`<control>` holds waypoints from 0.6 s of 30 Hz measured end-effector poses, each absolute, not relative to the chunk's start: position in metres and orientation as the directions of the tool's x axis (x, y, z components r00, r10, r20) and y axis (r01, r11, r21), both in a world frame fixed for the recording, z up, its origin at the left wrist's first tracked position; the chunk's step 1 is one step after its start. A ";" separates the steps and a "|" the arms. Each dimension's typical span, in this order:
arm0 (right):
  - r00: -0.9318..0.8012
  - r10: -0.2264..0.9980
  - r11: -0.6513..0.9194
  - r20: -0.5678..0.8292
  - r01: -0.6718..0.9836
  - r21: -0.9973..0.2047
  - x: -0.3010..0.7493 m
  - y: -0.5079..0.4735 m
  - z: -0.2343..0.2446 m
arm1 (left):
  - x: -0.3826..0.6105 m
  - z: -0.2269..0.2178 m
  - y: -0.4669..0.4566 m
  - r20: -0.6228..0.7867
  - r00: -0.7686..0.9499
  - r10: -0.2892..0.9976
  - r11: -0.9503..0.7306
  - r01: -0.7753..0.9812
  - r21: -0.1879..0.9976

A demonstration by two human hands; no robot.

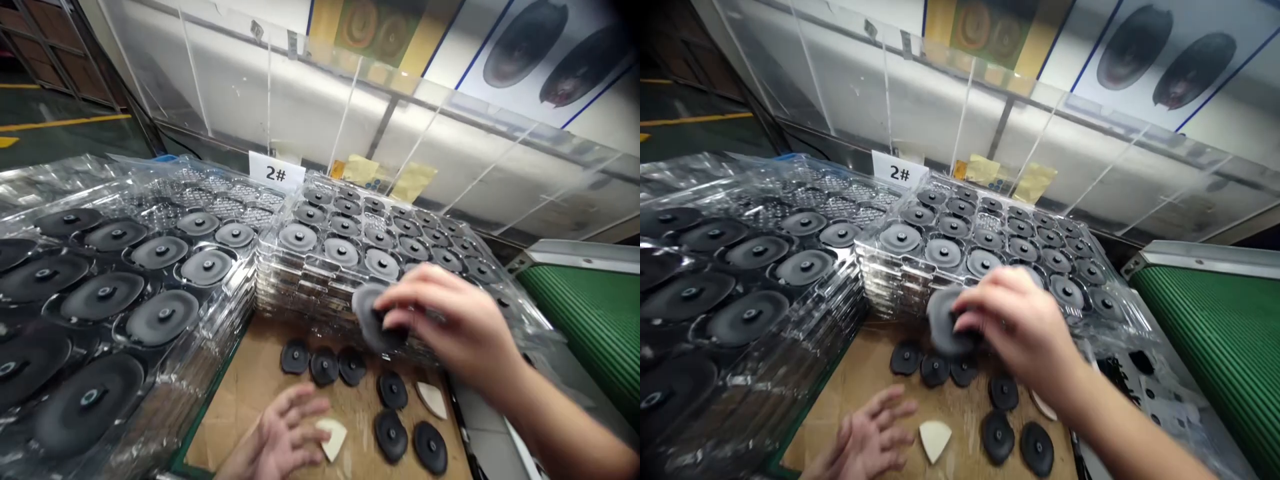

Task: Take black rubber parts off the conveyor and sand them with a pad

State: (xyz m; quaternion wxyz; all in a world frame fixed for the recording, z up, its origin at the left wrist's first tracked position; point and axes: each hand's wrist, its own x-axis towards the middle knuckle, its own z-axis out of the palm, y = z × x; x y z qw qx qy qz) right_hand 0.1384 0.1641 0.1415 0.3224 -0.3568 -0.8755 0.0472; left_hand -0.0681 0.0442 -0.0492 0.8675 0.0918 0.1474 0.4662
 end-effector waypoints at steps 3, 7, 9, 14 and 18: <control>-0.598 0.615 0.784 0.515 0.532 -0.319 0.137 0.102 0.115 | -0.043 -0.008 0.056 -0.088 0.509 0.856 0.500 -0.775 0.387; -0.545 0.683 0.730 0.486 0.539 -0.421 0.141 0.063 0.082 | -0.024 0.009 0.048 -0.127 0.573 0.810 0.562 -0.696 0.448; -0.488 0.728 0.685 0.481 0.547 -0.481 0.145 0.052 0.070 | -0.018 0.004 0.036 -0.186 0.566 0.803 0.585 -0.691 0.426; -0.197 0.900 0.436 0.390 0.460 -0.774 0.156 0.016 0.039 | -0.006 -0.010 0.014 -0.216 0.499 0.839 0.543 -0.746 0.385; 0.099 0.930 0.308 0.353 0.313 -0.898 0.164 -0.018 0.016 | 0.003 -0.010 0.010 -0.190 0.487 0.853 0.519 -0.745 0.418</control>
